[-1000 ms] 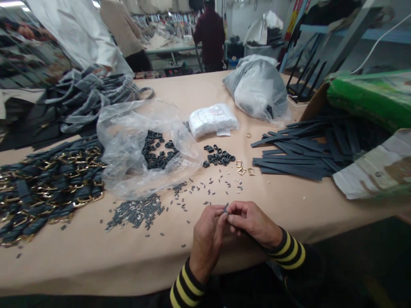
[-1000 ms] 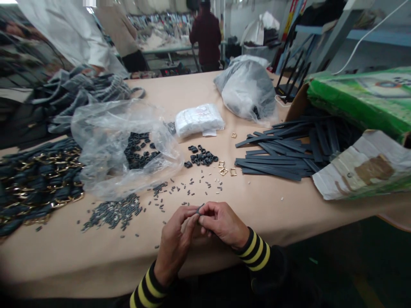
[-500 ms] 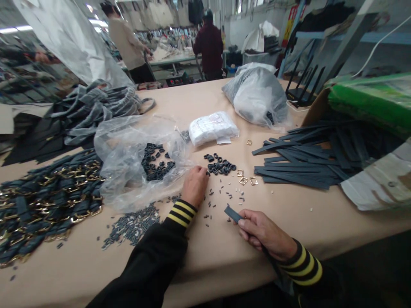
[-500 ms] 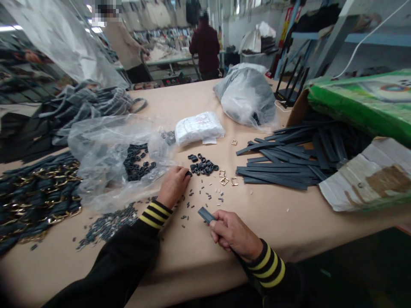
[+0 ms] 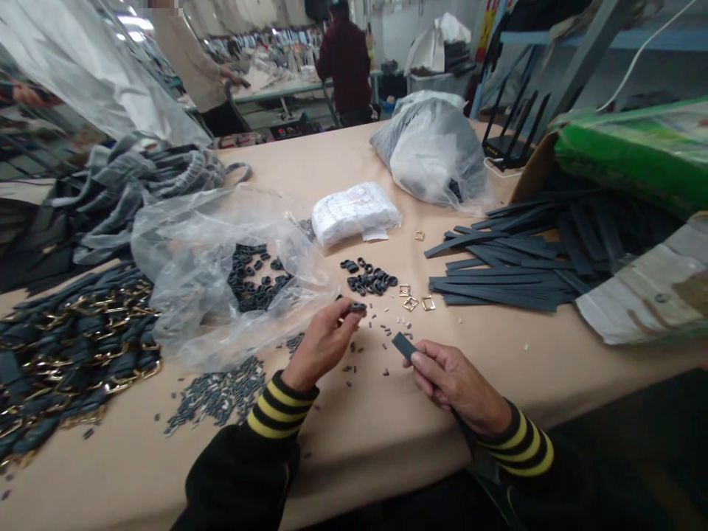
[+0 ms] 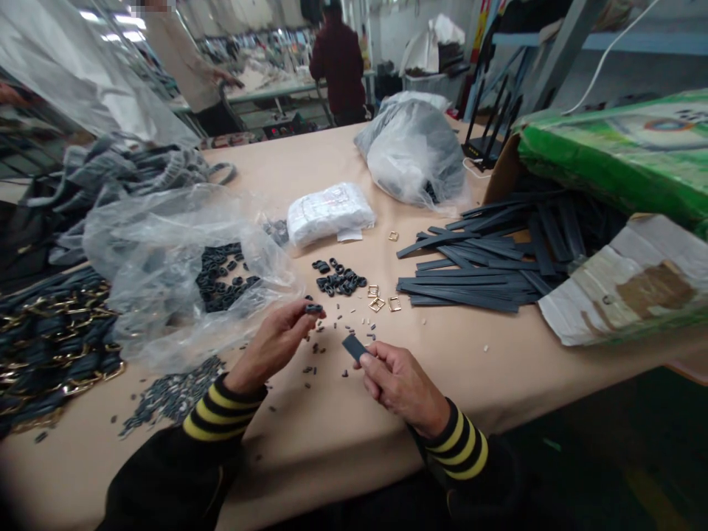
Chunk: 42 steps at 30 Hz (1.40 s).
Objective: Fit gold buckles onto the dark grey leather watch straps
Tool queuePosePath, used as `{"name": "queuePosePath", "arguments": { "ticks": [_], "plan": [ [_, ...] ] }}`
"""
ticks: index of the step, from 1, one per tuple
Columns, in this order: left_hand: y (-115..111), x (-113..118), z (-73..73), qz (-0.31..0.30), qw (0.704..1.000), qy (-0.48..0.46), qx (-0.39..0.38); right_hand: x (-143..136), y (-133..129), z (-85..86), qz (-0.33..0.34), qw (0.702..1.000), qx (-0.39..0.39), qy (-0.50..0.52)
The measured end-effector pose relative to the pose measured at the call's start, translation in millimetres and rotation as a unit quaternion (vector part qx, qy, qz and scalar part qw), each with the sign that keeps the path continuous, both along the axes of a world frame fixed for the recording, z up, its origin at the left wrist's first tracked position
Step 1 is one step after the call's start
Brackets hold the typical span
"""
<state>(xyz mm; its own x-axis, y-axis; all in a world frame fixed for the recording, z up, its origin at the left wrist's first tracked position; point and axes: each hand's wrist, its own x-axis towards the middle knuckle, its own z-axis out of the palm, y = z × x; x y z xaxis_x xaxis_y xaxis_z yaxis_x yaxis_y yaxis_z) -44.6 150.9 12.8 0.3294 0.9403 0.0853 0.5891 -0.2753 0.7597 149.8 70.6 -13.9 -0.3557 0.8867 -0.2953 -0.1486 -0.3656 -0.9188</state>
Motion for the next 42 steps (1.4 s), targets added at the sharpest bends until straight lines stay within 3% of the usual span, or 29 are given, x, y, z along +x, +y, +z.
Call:
{"name": "queuePosePath", "arguments": {
  "ticks": [3, 7, 10, 15, 20, 22, 25, 27, 29, 31, 36, 39, 42],
  "plan": [
    [-32.1, 4.3, 8.2, -0.073, 0.978, -0.118, -0.156, 0.1, -0.6, 12.7, -0.039, 0.993, 0.094, -0.063],
    [-63.4, 14.8, 3.2, -0.08, 0.951, -0.19, -0.23, -6.5, -3.5, 24.8, -0.036, 0.973, 0.187, -0.129],
    [-76.4, 24.0, -3.5, -0.054, 0.954, -0.193, -0.223, -10.4, -6.5, 26.6, -0.031, 0.957, 0.2, -0.21],
    [-89.9, 36.0, -7.8, 0.057, 0.947, -0.246, -0.196, -13.0, -11.8, 25.1, -0.041, 0.946, 0.192, -0.258],
    [-101.3, 36.5, -4.0, 0.086, 0.976, -0.151, -0.133, -17.1, -19.0, 21.6, -0.091, 0.935, 0.192, -0.283],
    [-103.6, 34.8, -1.3, 0.081, 0.978, -0.139, -0.134, -16.4, -21.0, 20.0, -0.065, 0.958, 0.164, -0.226],
    [-103.9, 34.6, -0.1, 0.068, 0.962, -0.195, -0.179, -13.7, -22.4, 17.6, 0.01, 0.996, 0.068, -0.055],
    [-103.6, 36.6, -3.1, 0.085, 0.94, -0.255, -0.208, -12.8, -22.8, 15.4, 0.027, 0.999, 0.019, 0.023],
    [-104.8, 39.8, -8.9, 0.128, 0.918, -0.308, -0.216, -13.9, -23.3, 12.3, 0.012, 0.999, 0.007, 0.034],
    [-108.4, 43.2, -15.0, 0.166, 0.906, -0.333, -0.201, -16.2, -23.8, 8.4, -0.015, 1.0, 0.019, 0.009],
    [-119.2, 48.0, -19.9, 0.182, 0.928, -0.29, -0.147, -20.6, -24.3, -0.9, -0.055, 0.992, 0.086, -0.068],
    [-119.1, 45.9, -21.7, 0.191, 0.919, -0.309, -0.152, -19.5, -24.0, -1.8, -0.034, 0.986, 0.128, -0.097],
    [-115.6, 41.0, -26.3, 0.19, 0.89, -0.367, -0.19, -14.8, -23.5, 2.0, 0.022, 0.981, 0.151, -0.118]
  ]
}}
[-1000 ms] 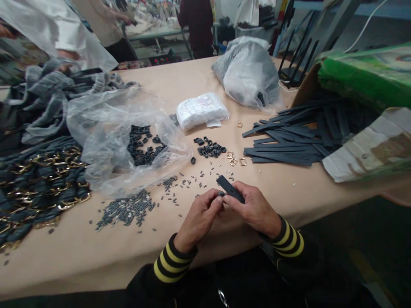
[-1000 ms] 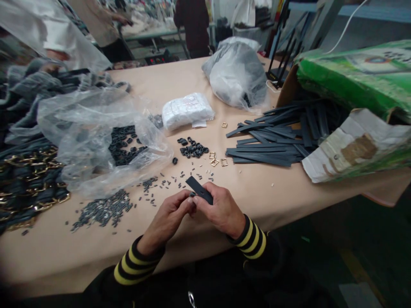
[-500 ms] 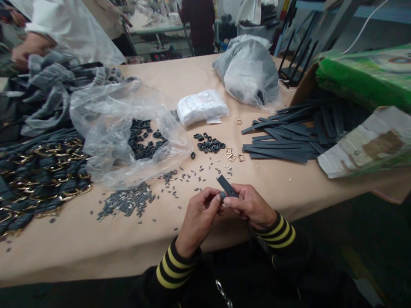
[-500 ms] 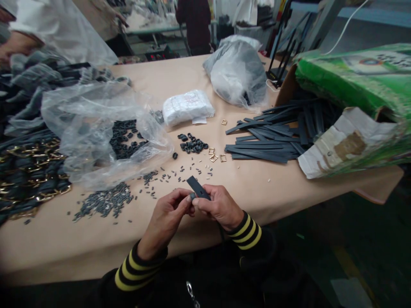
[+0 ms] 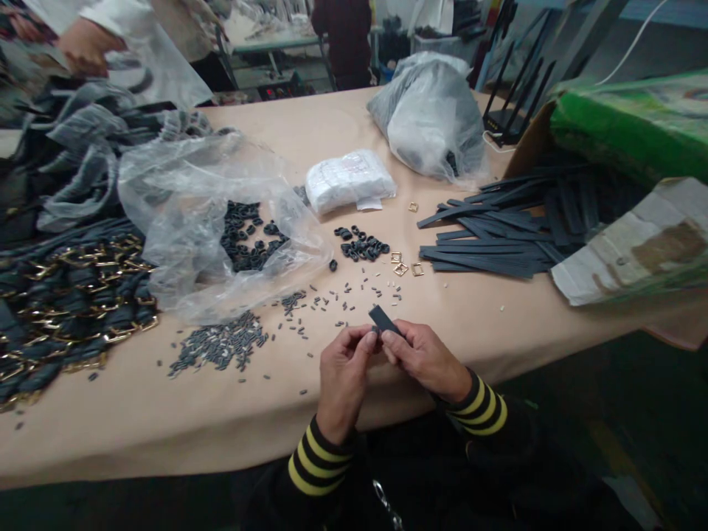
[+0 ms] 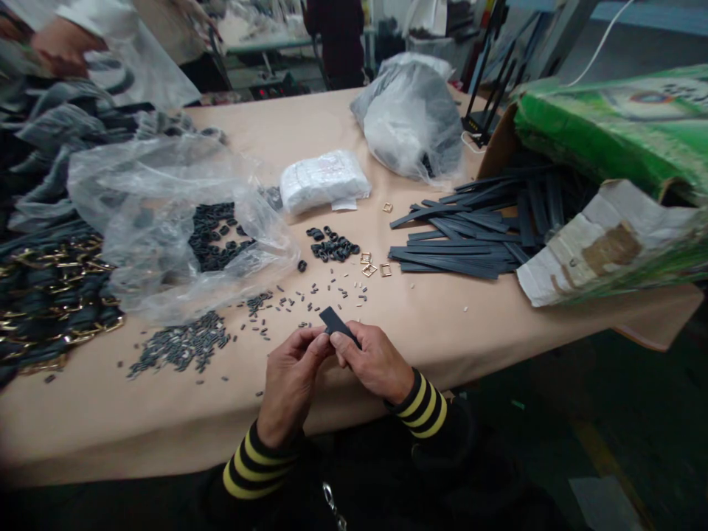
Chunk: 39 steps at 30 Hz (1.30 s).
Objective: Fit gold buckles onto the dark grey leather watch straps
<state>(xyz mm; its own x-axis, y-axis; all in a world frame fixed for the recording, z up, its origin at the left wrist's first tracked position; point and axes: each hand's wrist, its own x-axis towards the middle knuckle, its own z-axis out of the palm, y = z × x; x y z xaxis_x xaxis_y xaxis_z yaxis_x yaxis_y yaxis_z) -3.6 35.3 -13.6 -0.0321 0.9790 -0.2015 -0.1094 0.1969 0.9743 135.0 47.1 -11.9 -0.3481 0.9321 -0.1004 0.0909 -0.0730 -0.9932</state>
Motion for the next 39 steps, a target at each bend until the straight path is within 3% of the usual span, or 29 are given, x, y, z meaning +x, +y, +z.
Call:
{"name": "queuePosePath", "arguments": {
  "ticks": [5, 9, 12, 17, 20, 22, 28, 32, 39],
  "plan": [
    [4.1, -4.6, -0.8, 0.028, 0.986, -0.145, -0.081, 10.9, -1.9, 8.8, -0.029, 0.998, 0.005, -0.053],
    [5.9, -4.8, 1.6, 0.043, 0.978, -0.177, -0.101, 10.7, -7.3, 10.9, 0.004, 0.987, 0.038, -0.154],
    [5.5, -6.4, -0.4, 0.031, 0.991, -0.112, -0.065, 8.1, -9.4, 11.6, 0.018, 0.975, 0.061, -0.214],
    [-2.9, -4.7, -4.2, -0.017, 0.996, 0.091, 0.019, 12.9, -4.4, 14.7, 0.089, 0.955, 0.101, -0.263],
    [-10.5, 1.7, -3.4, -0.041, 0.985, 0.152, 0.065, 15.9, -2.7, 12.7, 0.114, 0.957, 0.112, -0.242],
    [-12.9, 5.6, -2.1, -0.045, 0.986, 0.144, 0.073, 14.8, -4.8, 9.0, 0.101, 0.971, 0.101, -0.192],
    [-6.1, 9.1, -0.9, -0.013, 0.997, -0.063, -0.05, 1.2, -12.6, -1.4, 0.018, 0.994, 0.012, -0.11],
    [-4.4, 10.2, -3.3, -0.076, 0.994, -0.04, -0.072, -3.9, -8.0, -3.1, -0.024, 0.991, 0.007, -0.129],
    [14.7, 7.5, -1.1, -0.09, 0.995, -0.017, -0.049, 10.5, 6.6, 1.3, 0.01, 0.997, -0.029, -0.067]
  ]
}}
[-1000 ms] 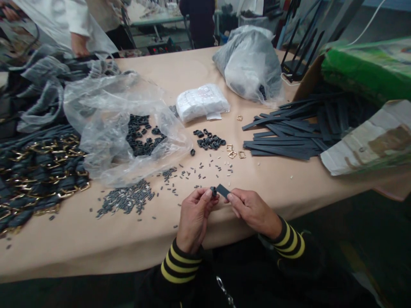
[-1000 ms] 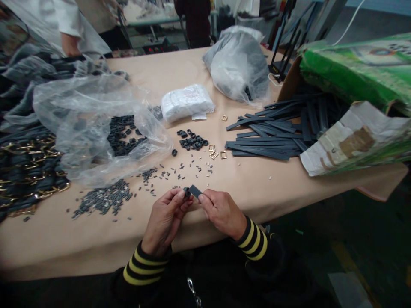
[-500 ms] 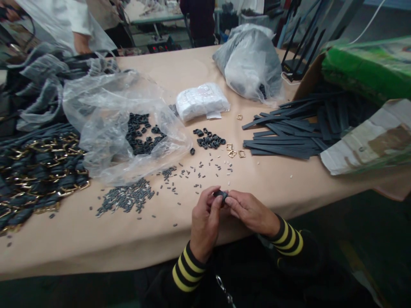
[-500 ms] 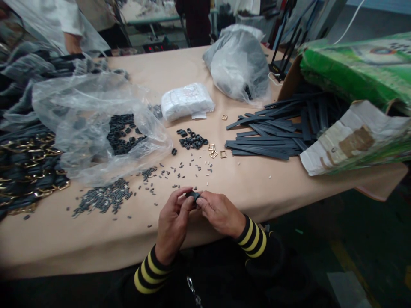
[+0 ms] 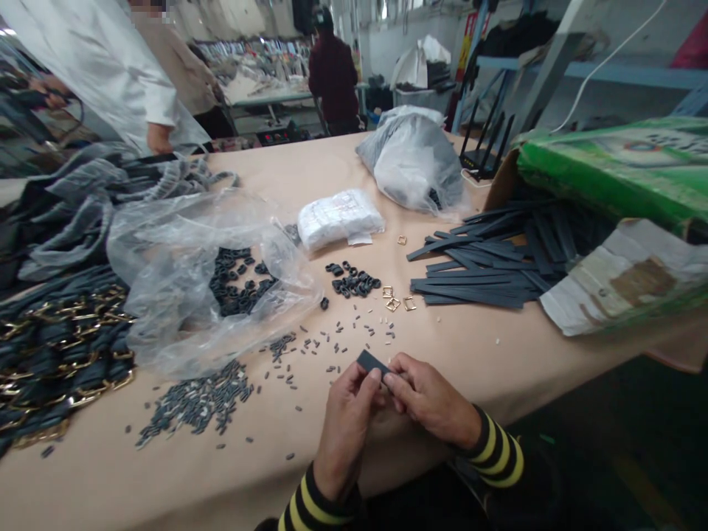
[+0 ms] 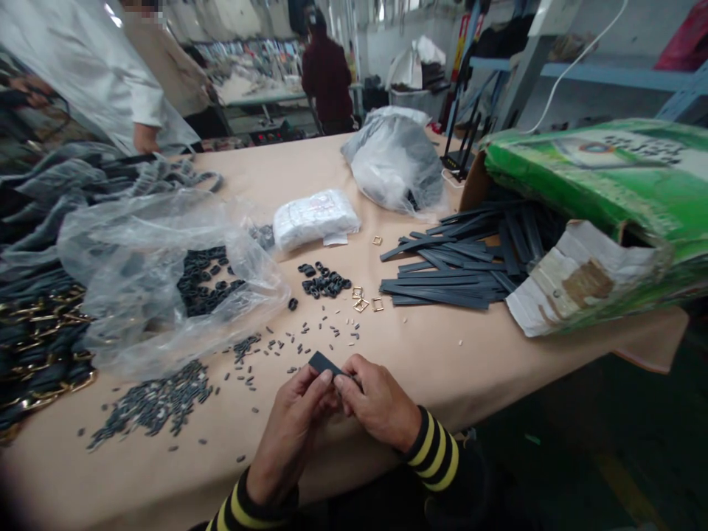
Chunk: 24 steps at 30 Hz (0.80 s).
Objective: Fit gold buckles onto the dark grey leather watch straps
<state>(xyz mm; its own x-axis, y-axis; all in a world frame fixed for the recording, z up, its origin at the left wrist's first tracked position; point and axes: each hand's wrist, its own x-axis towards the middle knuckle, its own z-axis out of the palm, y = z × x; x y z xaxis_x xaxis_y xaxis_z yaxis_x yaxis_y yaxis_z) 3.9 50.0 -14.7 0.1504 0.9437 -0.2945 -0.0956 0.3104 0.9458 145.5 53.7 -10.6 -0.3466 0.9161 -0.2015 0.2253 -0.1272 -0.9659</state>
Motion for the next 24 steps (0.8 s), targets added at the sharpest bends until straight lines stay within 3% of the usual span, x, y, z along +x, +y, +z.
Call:
{"name": "queuePosePath", "arguments": {
  "ticks": [4, 7, 8, 10, 13, 16, 24],
  "plan": [
    [31.1, 6.0, 10.3, -0.052, 0.998, 0.001, 0.03, 20.5, 11.5, 3.5, 0.012, 0.993, -0.065, 0.095],
    [64.6, 16.3, 12.6, -0.104, 0.983, 0.115, 0.095, 34.7, 20.8, 0.2, -0.067, 0.988, -0.062, 0.127],
    [76.4, 20.5, 11.6, -0.096, 0.966, 0.191, 0.146, 38.3, 23.3, -1.9, -0.112, 0.983, -0.057, 0.133],
    [97.8, 29.6, 8.2, -0.078, 0.903, 0.343, 0.248, 43.4, 27.0, -6.4, -0.187, 0.97, -0.054, 0.142],
    [118.8, 41.9, 4.2, -0.129, 0.803, 0.502, 0.295, 46.2, 29.1, -11.8, -0.221, 0.961, -0.061, 0.155],
    [126.6, 48.0, 3.6, -0.184, 0.749, 0.57, 0.284, 46.1, 29.1, -14.6, -0.214, 0.962, -0.053, 0.161],
    [116.4, 42.1, -0.7, -0.222, 0.718, 0.575, 0.322, 44.5, 28.7, -16.6, -0.214, 0.965, -0.037, 0.146]
  ]
}}
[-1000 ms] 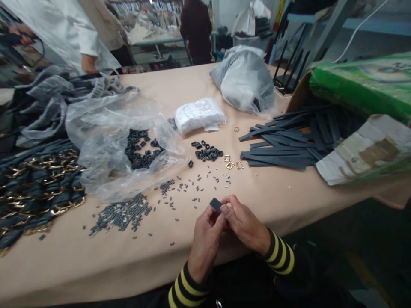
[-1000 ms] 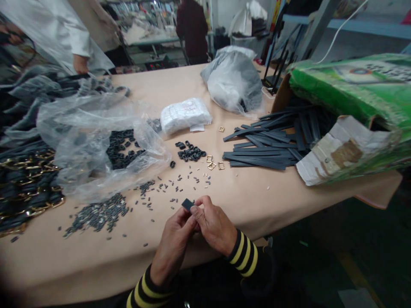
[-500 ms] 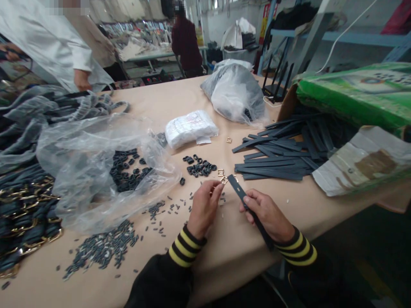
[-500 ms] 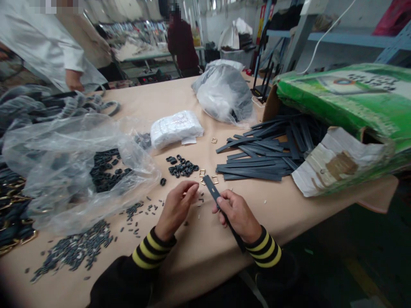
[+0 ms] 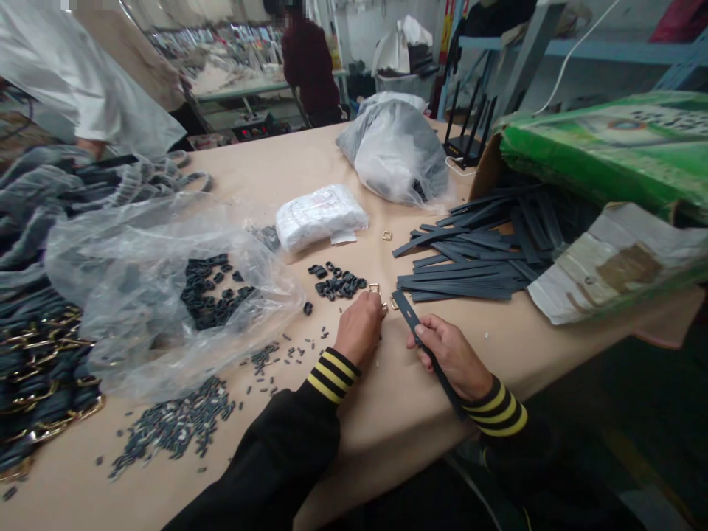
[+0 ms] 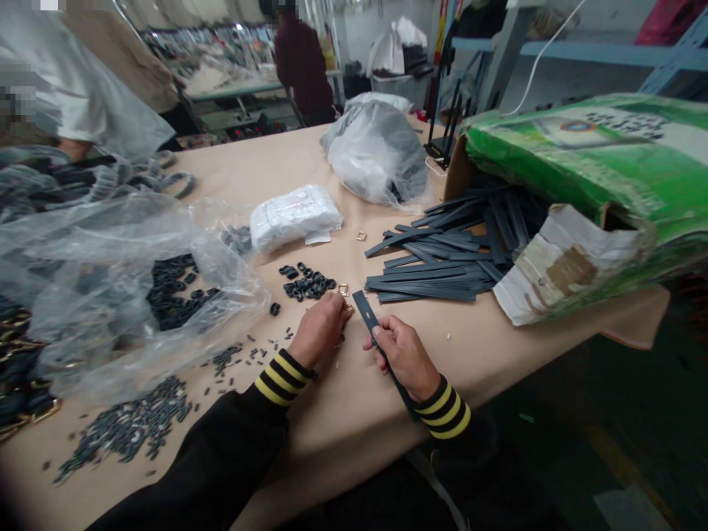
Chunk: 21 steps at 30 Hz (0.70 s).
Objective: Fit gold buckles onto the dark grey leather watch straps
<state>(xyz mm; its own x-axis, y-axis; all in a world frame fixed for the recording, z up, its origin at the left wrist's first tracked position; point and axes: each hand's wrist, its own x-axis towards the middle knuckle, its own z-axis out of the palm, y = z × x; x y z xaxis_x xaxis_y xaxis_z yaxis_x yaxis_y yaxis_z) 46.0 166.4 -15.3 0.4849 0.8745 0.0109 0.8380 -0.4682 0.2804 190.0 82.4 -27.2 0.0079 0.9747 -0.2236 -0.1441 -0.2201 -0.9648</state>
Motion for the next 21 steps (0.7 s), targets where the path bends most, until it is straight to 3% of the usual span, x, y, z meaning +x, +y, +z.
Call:
{"name": "queuePosePath", "arguments": {
  "ticks": [5, 13, 17, 21],
  "plan": [
    [-35.6, -7.0, 6.9, -0.022, 0.999, -0.016, 0.026, -9.0, -0.4, -1.8, 0.028, 0.999, -0.004, -0.029],
    [-85.8, -27.7, 38.8, -0.021, 0.974, -0.227, 0.001, -28.8, -8.0, 7.8, 0.11, 0.994, 0.021, 0.005],
    [-95.3, -40.4, 43.4, 0.041, 0.954, -0.287, -0.073, -33.8, -15.9, 10.4, 0.135, 0.99, 0.039, 0.013],
    [-102.0, -47.9, 39.0, 0.125, 0.899, -0.382, -0.174, -39.4, -21.5, 12.1, 0.151, 0.988, 0.045, -0.001]
  ]
}}
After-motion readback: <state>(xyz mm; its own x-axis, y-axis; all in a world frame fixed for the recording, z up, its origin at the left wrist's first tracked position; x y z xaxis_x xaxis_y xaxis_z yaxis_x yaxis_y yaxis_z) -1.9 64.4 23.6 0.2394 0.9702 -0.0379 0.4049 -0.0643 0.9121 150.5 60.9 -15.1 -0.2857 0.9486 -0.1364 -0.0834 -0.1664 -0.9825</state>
